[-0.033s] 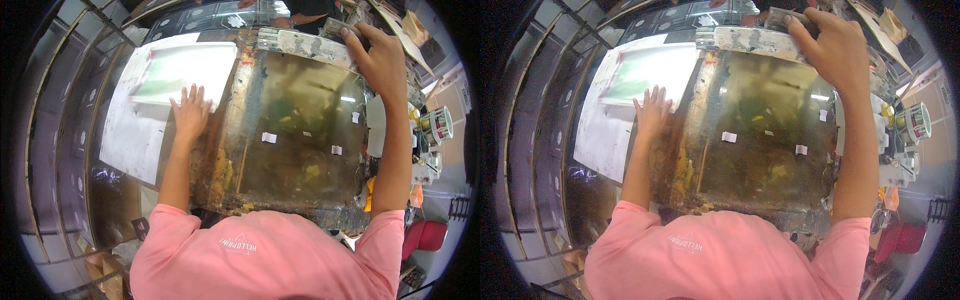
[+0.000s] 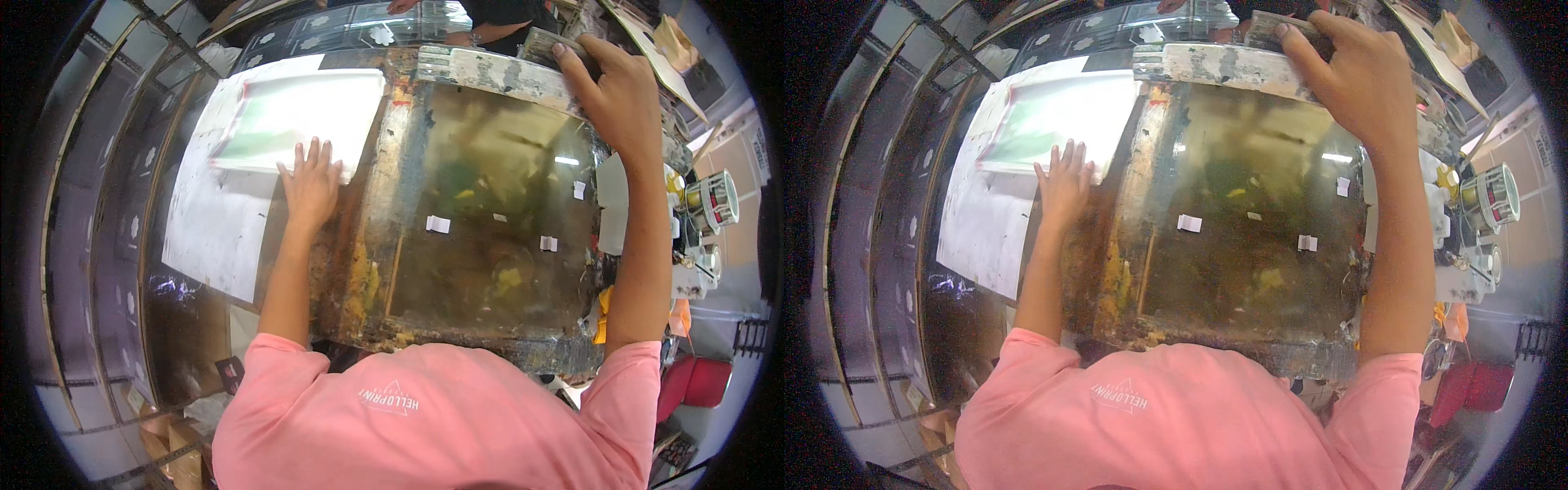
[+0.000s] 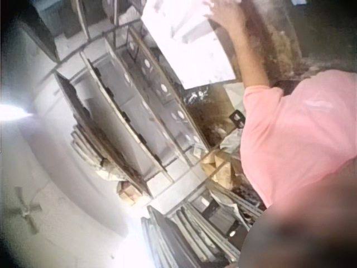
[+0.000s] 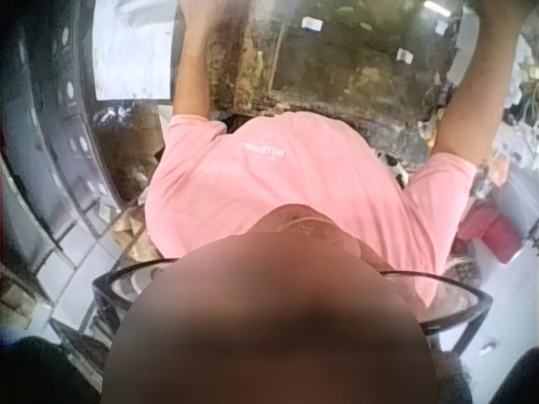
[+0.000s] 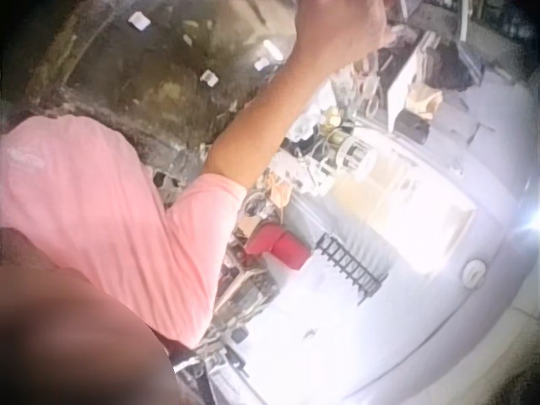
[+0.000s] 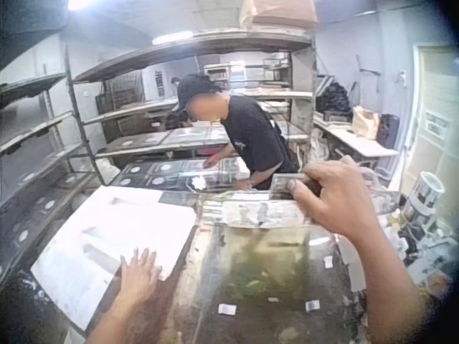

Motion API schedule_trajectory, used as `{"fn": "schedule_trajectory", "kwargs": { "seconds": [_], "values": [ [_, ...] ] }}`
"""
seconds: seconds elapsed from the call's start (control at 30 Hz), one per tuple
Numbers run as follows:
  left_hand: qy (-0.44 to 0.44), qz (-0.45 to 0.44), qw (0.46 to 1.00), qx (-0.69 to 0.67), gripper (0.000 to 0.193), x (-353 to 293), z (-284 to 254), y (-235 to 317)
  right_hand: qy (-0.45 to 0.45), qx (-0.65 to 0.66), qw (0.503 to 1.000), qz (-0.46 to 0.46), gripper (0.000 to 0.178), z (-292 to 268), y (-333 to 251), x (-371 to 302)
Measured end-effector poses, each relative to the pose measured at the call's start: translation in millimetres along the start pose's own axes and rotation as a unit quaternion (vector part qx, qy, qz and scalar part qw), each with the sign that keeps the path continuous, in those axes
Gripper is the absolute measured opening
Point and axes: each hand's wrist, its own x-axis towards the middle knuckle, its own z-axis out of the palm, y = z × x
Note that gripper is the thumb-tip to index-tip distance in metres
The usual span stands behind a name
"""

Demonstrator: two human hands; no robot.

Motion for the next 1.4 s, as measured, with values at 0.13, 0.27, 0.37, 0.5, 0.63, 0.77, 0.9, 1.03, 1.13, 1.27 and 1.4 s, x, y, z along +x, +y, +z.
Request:
{"fn": "schedule_trajectory", "kwargs": {
  "seconds": [0.13,0.27,0.37,0.5,0.63,0.77,0.9,1.03,1.13,1.27,1.4],
  "values": [
    [0.028,-0.007,0.999,-0.033,0.049,12.7,6.9,-6.1,0.018,0.023,0.999,-0.028,0.045,0.5,0.9,-1.3],
    [0.049,-0.013,0.987,-0.150,0.048,34.2,-28.1,-16.1,0.035,0.007,0.999,-0.033,0.048,-1.1,1.7,-1.1],
    [0.075,0.070,0.984,-0.147,0.048,45.3,-60.8,1.1,0.020,-0.007,0.999,-0.033,0.048,-2.3,2.4,0.6],
    [0.017,0.185,0.981,-0.055,0.042,28.3,-64.1,74.5,0.020,-0.012,0.999,-0.036,0.045,-2.0,2.9,1.1],
    [-0.058,0.241,0.963,-0.104,0.053,-5.3,-20.9,172.7,0.053,0.008,0.998,-0.036,0.046,-1.4,3.7,-0.1],
    [-0.012,0.299,0.946,-0.125,0.095,-42.4,24.9,249.6,0.044,0.004,0.998,-0.040,0.048,-0.1,4.3,-1.0],
    [-0.054,0.329,0.928,-0.165,0.115,-47.3,38.8,294.2,0.054,0.024,0.997,-0.041,0.049,-0.7,4.7,0.3],
    [-0.071,0.342,0.923,-0.160,0.116,-52.7,33.7,326.2,0.023,0.027,0.999,-0.020,0.052,-2.9,6.0,3.5],
    [-0.056,0.349,0.919,-0.176,0.116,-59.2,31.3,335.3,0.003,0.031,0.999,-0.008,0.053,-2.1,7.2,5.6],
    [-0.040,0.351,0.915,-0.195,0.115,-63.0,34.1,336.3,0.043,0.030,0.998,-0.031,0.053,2.1,8.1,7.7],
    [-0.017,0.358,0.909,-0.215,0.116,-63.9,37.3,333.9,0.026,0.018,0.999,-0.017,0.054,1.6,6.9,7.8]
  ]
}}
